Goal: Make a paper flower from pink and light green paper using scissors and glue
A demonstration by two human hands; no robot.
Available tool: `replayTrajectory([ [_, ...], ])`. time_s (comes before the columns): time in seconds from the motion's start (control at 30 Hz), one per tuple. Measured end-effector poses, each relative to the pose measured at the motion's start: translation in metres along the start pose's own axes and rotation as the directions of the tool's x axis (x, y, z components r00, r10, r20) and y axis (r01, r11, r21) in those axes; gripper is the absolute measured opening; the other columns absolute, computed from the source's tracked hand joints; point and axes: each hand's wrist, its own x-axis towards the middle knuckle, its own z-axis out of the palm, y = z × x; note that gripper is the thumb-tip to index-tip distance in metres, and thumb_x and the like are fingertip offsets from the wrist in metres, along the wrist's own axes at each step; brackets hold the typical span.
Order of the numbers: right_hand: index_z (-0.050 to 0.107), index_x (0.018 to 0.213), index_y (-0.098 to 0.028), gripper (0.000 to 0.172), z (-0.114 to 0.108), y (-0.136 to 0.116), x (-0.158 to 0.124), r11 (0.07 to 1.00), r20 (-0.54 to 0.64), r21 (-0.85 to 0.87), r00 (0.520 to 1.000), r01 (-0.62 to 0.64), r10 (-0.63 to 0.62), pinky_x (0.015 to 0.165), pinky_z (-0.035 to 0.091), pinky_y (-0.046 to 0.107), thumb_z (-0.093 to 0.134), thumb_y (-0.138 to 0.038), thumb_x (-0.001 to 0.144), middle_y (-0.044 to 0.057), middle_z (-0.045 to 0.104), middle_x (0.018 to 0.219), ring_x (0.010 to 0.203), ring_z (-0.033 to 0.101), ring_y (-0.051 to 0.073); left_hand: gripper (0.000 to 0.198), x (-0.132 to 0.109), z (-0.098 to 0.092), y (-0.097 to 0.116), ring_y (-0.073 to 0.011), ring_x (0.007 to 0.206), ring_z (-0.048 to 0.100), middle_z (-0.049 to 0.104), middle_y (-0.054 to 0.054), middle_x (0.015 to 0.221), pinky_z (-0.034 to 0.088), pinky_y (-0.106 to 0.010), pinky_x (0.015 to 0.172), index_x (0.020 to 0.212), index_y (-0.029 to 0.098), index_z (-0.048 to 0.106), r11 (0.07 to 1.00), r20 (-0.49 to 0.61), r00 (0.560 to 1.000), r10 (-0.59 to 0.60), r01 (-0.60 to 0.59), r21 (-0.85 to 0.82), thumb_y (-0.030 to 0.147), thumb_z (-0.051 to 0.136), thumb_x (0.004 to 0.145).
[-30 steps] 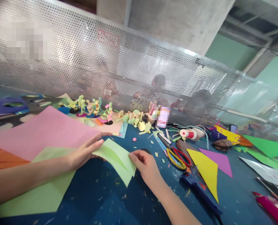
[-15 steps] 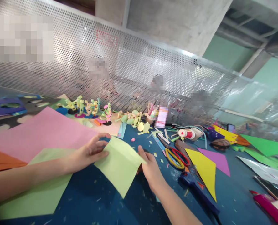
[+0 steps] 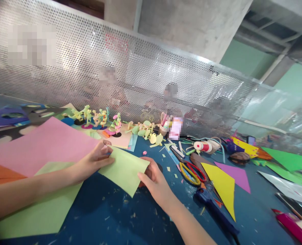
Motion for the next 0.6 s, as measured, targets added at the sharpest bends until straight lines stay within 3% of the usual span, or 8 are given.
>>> replayTrajectory([
  [0.1,0.059,0.093,-0.02,0.033,-0.001,0.002,0.002,0.99,-0.163,-0.134,0.986,-0.035,0.012,0.06,0.049,0.028,0.051,-0.048,0.079,0.005,0.066,0.084,0.074,0.06,0.02,0.031,0.0,0.001,-0.002,-0.0094,0.073,0.053,0.046,0.005,0.086,0.042,-0.022,0.063,0.093,0.026,0.03,1.0,0.093,0.996,0.016,-0.014,-0.027,0.021,0.056,0.079],
  [0.2,0.062,0.079,-0.018,0.037,-0.005,0.003,0.004,0.973,-0.261,-0.228,0.965,-0.039,-0.022,0.064,0.047,0.029,0.049,-0.052,0.08,0.004,0.065,0.076,0.075,0.059,0.021,0.034,-0.003,0.005,0.001,-0.0122,0.081,0.054,0.049,0.002,0.094,0.043,-0.025,0.068,0.098,0.028,0.029,0.999,0.154,0.988,0.017,-0.012,-0.03,0.019,0.056,0.079],
  [0.3,0.063,0.076,-0.017,0.04,-0.007,0.003,0.005,0.962,-0.27,-0.269,0.962,-0.042,-0.034,0.062,0.045,0.028,0.048,-0.053,0.081,0.003,0.065,0.07,0.071,0.058,0.021,0.036,-0.006,0.007,0.007,-0.014,0.087,0.054,0.05,0.0,0.1,0.043,-0.026,0.072,0.107,0.029,0.031,1.0,0.197,0.98,0.008,-0.008,0.003,0.021,0.055,0.081],
  [0.47,0.065,0.08,-0.015,0.042,-0.003,0.004,0.003,0.961,-0.207,-0.275,0.978,-0.036,-0.022,0.063,0.046,0.028,0.05,-0.054,0.08,0.003,0.067,0.073,0.072,0.06,0.022,0.034,-0.008,0.005,0.013,-0.0192,0.096,0.054,0.055,-0.003,0.109,0.043,-0.028,0.077,0.112,0.025,0.052,0.984,0.211,0.974,-0.083,0.047,0.171,0.03,0.058,0.079],
  [0.6,0.066,0.09,-0.014,0.05,-0.011,-0.001,0.006,0.944,-0.191,-0.323,0.981,-0.068,0.005,0.062,0.049,0.03,0.036,-0.054,0.086,0.007,0.069,0.076,0.075,0.064,0.024,0.056,-0.002,0.001,0.005,-0.0226,0.097,0.058,0.062,-0.005,0.107,0.045,-0.034,0.08,0.128,0.024,0.045,0.986,0.321,0.932,-0.167,0.162,0.042,0.025,0.064,0.075],
])
